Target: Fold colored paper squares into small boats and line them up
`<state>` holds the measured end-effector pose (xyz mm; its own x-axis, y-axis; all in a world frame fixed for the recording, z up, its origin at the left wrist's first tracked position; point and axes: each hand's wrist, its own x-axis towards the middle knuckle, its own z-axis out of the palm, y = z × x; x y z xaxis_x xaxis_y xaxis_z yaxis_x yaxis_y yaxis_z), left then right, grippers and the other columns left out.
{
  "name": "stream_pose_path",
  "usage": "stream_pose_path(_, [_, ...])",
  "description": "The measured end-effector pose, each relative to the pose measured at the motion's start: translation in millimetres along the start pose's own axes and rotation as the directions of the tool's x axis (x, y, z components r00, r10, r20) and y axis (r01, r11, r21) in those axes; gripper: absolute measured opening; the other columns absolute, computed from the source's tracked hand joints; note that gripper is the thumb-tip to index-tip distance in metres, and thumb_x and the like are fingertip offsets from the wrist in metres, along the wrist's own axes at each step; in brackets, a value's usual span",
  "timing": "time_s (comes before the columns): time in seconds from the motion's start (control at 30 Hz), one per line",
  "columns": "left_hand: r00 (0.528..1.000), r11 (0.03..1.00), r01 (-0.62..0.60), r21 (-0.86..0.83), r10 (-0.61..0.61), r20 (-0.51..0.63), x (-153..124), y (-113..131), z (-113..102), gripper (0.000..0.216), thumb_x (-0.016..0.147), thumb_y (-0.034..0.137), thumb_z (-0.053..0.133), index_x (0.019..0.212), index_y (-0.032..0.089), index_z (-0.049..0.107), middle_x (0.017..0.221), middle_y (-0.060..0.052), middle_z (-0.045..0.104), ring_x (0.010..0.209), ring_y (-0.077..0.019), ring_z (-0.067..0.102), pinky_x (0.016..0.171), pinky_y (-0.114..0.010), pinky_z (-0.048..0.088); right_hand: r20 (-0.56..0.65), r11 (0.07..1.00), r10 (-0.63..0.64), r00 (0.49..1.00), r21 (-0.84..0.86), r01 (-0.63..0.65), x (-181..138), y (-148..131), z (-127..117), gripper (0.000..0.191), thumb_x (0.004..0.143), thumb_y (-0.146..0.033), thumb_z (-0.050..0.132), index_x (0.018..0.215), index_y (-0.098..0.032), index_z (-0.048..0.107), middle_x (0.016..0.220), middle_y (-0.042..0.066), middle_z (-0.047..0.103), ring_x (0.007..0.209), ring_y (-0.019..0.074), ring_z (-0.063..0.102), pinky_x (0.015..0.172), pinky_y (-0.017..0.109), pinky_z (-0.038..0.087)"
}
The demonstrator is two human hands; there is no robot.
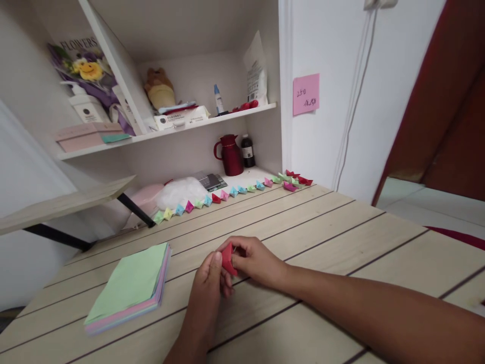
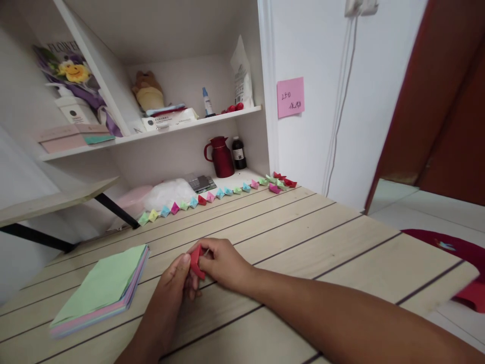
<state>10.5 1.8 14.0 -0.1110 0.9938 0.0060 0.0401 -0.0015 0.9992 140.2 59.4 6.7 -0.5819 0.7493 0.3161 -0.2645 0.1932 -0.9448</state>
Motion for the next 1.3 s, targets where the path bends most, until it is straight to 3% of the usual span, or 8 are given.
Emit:
stream_pose_path(0.17, [0.999,0.983,0.044,-0.180,-0.040,0.027,2.4,0.3,-1.2,0.037,0.078,0.052,0.066,0.085,0.015,0.067,0.070,-0.002,0.064,0.065,-0.0148,0.056,0.068,-0.028,0.047,-0.216,0.942,-0.144,0.966,-0.329,0.066,2.0,-2.7,-2.7,0.016,0.068,-0.007,0.058,0.075,-0.018,0.067,0.091,0.003,0.057,0.078,0.0134,0.056,0.069,0.025,0.046])
stream_pose_path(0.33, [0.993,0.930,0.085,-0.358,-0.051,0.103,0.9,2.6,1.1,0.037,0.081,0.048,0.065,0.101,0.016,0.070,0.101,-0.010,0.071,0.096,-0.0223,0.062,0.085,-0.032,0.046,-0.221,0.952,-0.138,0.965,-0.298,0.067,0.5,-4.5,3.7,0.013,0.072,-0.010,0.058,0.079,-0.020,0.062,0.082,0.000,0.055,0.065,0.0107,0.049,0.059,0.023,0.042])
stream_pose_path(0.53, [0.955,0.828,0.228,-0.513,-0.088,0.282,0.2,1.7,2.6,0.046,0.081,0.055,0.062,0.113,0.021,0.067,0.114,-0.011,0.067,0.100,-0.0225,0.062,0.087,-0.037,0.048,-0.261,0.946,-0.199,0.945,-0.302,0.117,-0.9,-2.4,3.9,0.015,0.073,-0.009,0.057,0.074,-0.020,0.067,0.097,0.005,0.052,0.089,0.0173,0.054,0.069,0.027,0.048])
stream_pose_path(0.67, [0.971,0.840,0.173,-0.515,-0.059,0.230,1.3,-2.4,2.7,0.039,0.080,0.044,0.069,0.113,0.023,0.067,0.119,-0.009,0.065,0.100,-0.0191,0.060,0.087,-0.033,0.048,-0.286,0.969,-0.147,0.947,-0.236,0.079,1.0,3.1,2.2,0.014,0.073,-0.010,0.058,0.068,-0.019,0.067,0.104,0.006,0.052,0.090,0.0179,0.055,0.069,0.028,0.049])
stream_pose_path(0.8, [0.990,0.867,0.122,-0.483,-0.073,0.119,2.6,-6.0,4.0,0.042,0.072,0.032,0.078,0.111,0.020,0.069,0.105,-0.009,0.069,0.091,-0.0167,0.062,0.082,-0.029,0.048,-0.263,0.953,-0.158,0.952,-0.293,0.077,2.1,4.7,1.5,0.013,0.073,-0.010,0.060,0.069,-0.020,0.068,0.102,0.006,0.054,0.096,0.0188,0.055,0.077,0.029,0.048])
stream_pose_path(0.87, [0.995,0.877,0.099,-0.471,-0.081,0.058,3.6,-6.9,4.1,0.041,0.068,0.029,0.080,0.106,0.018,0.070,0.101,-0.009,0.071,0.087,-0.0168,0.064,0.080,-0.028,0.048,-0.253,0.945,-0.159,0.954,-0.319,0.073,2.8,4.7,0.6,0.014,0.074,-0.013,0.061,0.081,-0.021,0.070,0.103,0.005,0.056,0.093,0.0179,0.055,0.078,0.030,0.048])
stream_pose_path(1.03, [0.996,0.898,0.060,-0.436,-0.083,-0.033,5.4,-7.8,1.6,0.041,0.063,0.026,0.082,0.101,0.018,0.072,0.097,-0.010,0.074,0.086,-0.0191,0.067,0.079,-0.029,0.050,-0.271,0.977,-0.032,0.962,-0.213,-0.027,6.0,9.0,-2.9,0.043,0.072,-0.021,0.069,0.115,-0.026,0.059,0.112,0.004,0.055,0.080,0.0134,0.057,0.066,0.027,0.049])
stream_pose_path(1.3, [0.982,0.907,0.050,-0.417,-0.121,-0.146,12.1,-8.3,-6.2,0.033,0.064,0.025,0.082,0.092,0.013,0.071,0.088,-0.009,0.075,0.076,-0.0147,0.066,0.073,-0.025,0.050,-0.136,0.980,0.184,0.973,0.097,-0.172,8.0,4.9,-1.9,0.041,0.070,-0.044,0.077,0.096,-0.015,0.065,0.081,0.004,0.066,0.066,0.0135,0.061,0.061,0.028,0.049])
